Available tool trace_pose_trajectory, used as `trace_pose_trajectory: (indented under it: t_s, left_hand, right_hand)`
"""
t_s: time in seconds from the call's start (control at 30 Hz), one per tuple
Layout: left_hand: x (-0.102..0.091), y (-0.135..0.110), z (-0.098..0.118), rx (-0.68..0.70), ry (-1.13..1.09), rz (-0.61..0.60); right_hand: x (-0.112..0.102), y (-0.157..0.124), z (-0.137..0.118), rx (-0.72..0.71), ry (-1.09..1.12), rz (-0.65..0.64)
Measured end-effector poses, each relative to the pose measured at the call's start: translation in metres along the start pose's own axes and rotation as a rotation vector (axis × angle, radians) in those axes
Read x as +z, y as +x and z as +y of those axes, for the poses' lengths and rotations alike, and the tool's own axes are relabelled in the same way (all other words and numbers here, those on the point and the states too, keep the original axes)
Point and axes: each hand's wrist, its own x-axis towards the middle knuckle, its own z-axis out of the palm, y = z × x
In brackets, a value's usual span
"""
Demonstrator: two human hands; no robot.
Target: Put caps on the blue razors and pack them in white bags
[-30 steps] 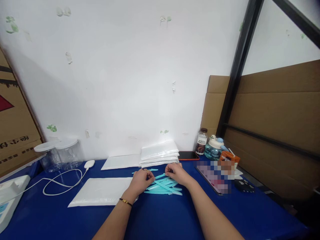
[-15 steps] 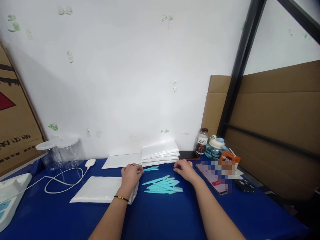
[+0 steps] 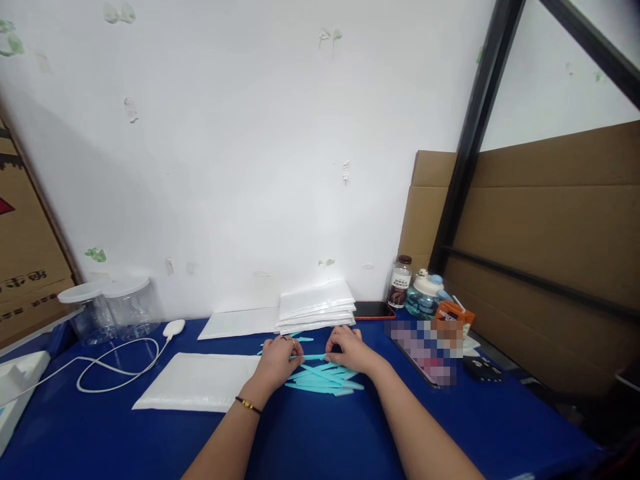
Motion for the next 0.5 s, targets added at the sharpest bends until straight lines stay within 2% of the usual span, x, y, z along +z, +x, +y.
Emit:
trace_pose_trajectory:
  t_s: [0.2, 0.37, 0.43, 0.5]
  left_hand:
    - [-0.012, 0.003, -0.002, -0.031, 0.06, 0.128]
    - [-0.02, 0.002, -0.025, -0.174, 0.133, 0.156]
    - [-0.02, 0.002, -0.031, -0.208, 0.15, 0.154]
    - [-0.02, 0.002, -0.032, -0.223, 0.154, 0.165]
  right_hand:
    - [-0.005, 0.003, 0.007, -0.01, -0.04, 0.109]
    - [-0.015, 0.0, 0.03, 0.159, -0.085, 0.211]
    - [-0.018, -0.003, 0.031, 0.182, -0.082, 0.219]
    - [-0.02, -0.005, 0.026, 0.143, -0.048, 0.18]
